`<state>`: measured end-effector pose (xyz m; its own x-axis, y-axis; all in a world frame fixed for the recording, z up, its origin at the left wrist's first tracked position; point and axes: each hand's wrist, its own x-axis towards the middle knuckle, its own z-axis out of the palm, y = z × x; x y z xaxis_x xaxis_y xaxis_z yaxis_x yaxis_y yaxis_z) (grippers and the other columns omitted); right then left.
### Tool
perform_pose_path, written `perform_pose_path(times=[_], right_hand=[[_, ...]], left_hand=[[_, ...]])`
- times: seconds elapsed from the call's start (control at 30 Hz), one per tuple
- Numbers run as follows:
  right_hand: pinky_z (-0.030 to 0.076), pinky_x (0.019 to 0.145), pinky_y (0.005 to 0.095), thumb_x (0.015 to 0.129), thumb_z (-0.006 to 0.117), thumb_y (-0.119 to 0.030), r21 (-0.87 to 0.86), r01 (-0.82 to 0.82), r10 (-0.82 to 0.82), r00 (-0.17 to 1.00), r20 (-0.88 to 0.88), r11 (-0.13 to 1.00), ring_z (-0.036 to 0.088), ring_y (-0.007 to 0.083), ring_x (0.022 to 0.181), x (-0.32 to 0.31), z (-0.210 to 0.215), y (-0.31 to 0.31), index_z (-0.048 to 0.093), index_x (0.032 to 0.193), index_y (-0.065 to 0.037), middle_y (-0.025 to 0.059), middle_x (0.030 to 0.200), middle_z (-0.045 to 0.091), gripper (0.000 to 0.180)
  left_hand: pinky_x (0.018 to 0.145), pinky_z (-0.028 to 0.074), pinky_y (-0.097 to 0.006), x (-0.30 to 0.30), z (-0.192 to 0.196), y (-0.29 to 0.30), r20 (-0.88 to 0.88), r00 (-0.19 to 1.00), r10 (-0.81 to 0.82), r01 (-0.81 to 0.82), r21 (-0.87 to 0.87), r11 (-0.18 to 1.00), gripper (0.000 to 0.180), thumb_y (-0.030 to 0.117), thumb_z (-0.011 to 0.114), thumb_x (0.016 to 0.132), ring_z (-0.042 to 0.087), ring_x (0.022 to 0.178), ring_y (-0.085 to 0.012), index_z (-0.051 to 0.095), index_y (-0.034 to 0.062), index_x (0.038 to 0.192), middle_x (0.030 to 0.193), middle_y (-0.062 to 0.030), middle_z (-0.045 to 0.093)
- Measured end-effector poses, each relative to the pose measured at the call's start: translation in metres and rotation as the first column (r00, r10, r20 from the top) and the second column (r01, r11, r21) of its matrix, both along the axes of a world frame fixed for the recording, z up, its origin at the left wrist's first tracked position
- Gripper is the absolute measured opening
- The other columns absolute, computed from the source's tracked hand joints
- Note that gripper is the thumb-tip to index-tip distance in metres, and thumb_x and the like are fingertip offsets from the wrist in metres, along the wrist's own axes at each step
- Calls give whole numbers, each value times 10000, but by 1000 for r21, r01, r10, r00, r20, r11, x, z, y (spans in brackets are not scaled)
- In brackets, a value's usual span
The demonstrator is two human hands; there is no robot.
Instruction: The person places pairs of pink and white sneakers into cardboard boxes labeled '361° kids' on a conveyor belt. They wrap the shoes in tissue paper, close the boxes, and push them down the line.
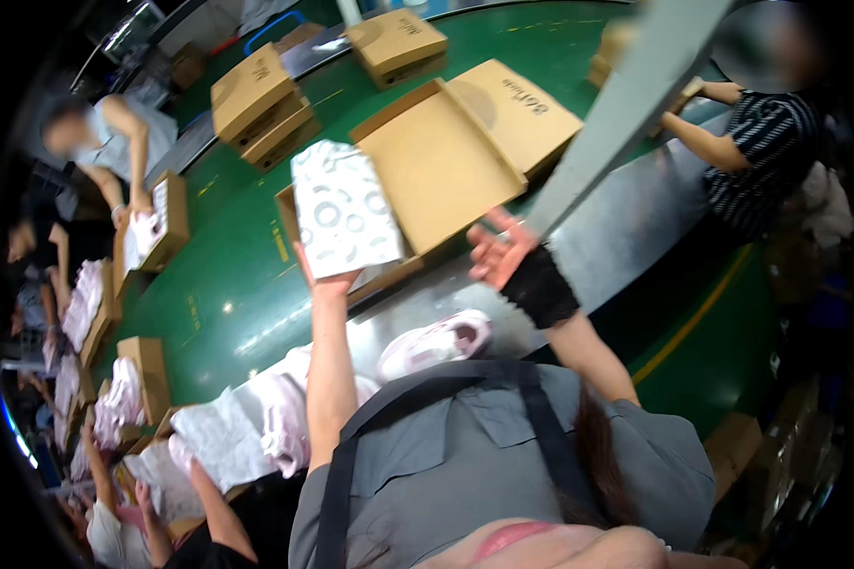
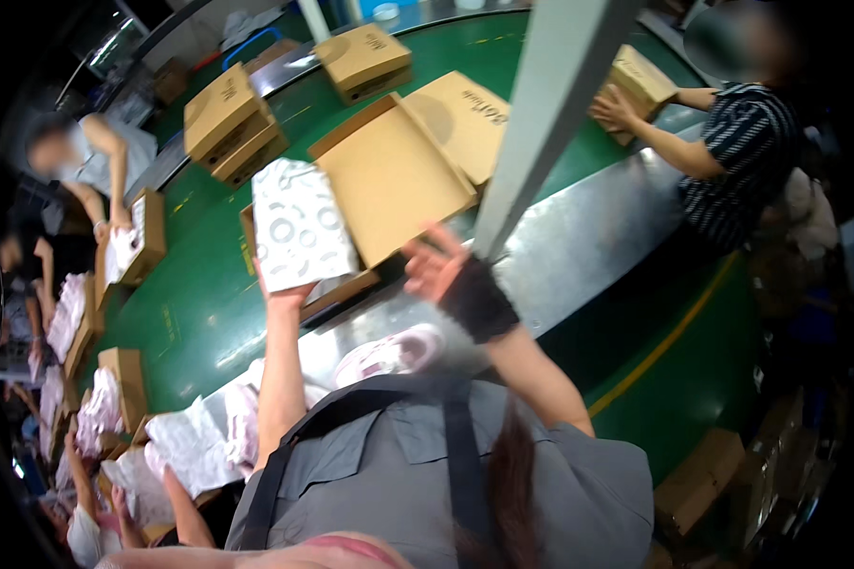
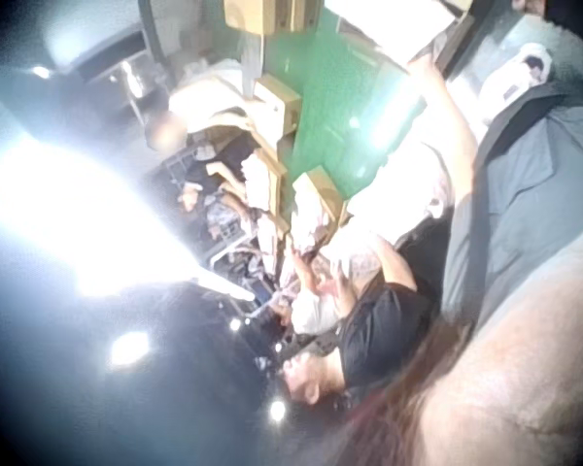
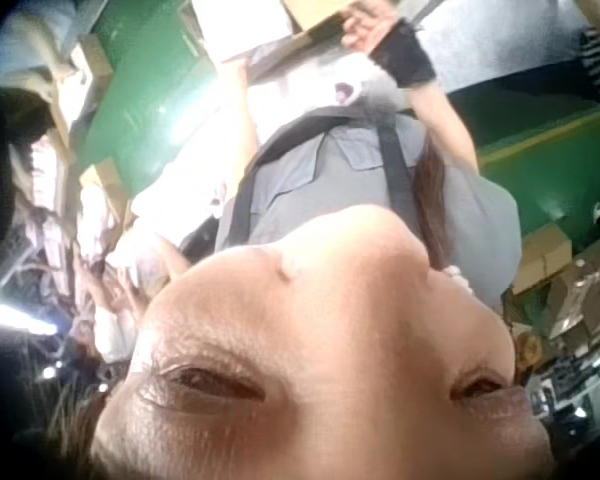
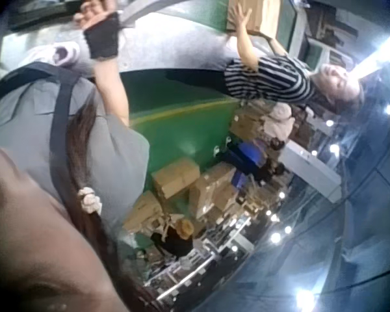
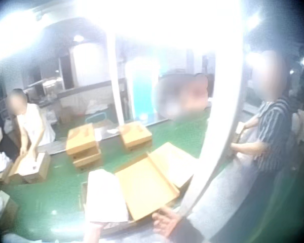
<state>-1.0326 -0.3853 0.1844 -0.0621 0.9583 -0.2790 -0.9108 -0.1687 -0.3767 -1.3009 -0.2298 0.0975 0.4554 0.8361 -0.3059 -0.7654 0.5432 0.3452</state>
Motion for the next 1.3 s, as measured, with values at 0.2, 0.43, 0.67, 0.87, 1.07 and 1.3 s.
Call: perform_pose_path(times=[0.2,0.43,0.67,0.87,1.07,1.3], right_hand=[[357,507,189,807,561,-272,314,-423,189,801,568,850,424,45,576,-14,-3,2,429,1138,26,-17,654,452,465],[429,633,307,729,553,-92,525,-161,-494,196,847,836,568,206,712,-23,6,72,466,1021,-8,126,703,549,316],[421,578,259,774,538,-99,586,79,-581,297,758,806,518,134,622,-6,53,52,474,1072,-40,63,645,525,310],[417,543,243,767,562,-77,391,-359,-381,100,919,848,463,70,548,-46,16,-1,510,1046,-74,3,602,469,284],[440,761,341,770,548,-166,182,-819,-120,139,983,545,546,255,879,-92,-21,-36,507,1048,-19,155,973,547,317],[444,677,390,660,569,-197,64,-864,-461,-203,864,500,560,270,776,-136,-76,-53,545,936,-75,100,844,546,302]], left_hand=[[930,296,-545,14,46,-18,-51,995,83,-77,117,990,706,634,389,750,351,1186,-314,306,208,1307,1319,-54,352],[842,397,-381,52,79,-1,-398,916,-56,179,281,943,811,657,434,738,492,958,-272,282,67,1274,1141,-140,440],[937,261,-455,-15,1,15,-671,737,73,-5,103,995,902,668,447,712,290,1202,-341,182,65,1328,1336,-178,239],[930,206,-537,-8,-23,6,-773,624,-116,120,-52,991,1080,741,478,617,178,1248,-372,-22,146,1367,1404,-170,-7],[874,349,-500,-2,-32,11,-644,764,-34,256,255,932,794,481,532,785,416,1128,-344,89,166,1364,1393,-135,138],[629,452,-232,42,36,2,-640,767,-42,418,449,790,449,265,532,841,587,778,-154,421,24,1203,1033,-111,570]])
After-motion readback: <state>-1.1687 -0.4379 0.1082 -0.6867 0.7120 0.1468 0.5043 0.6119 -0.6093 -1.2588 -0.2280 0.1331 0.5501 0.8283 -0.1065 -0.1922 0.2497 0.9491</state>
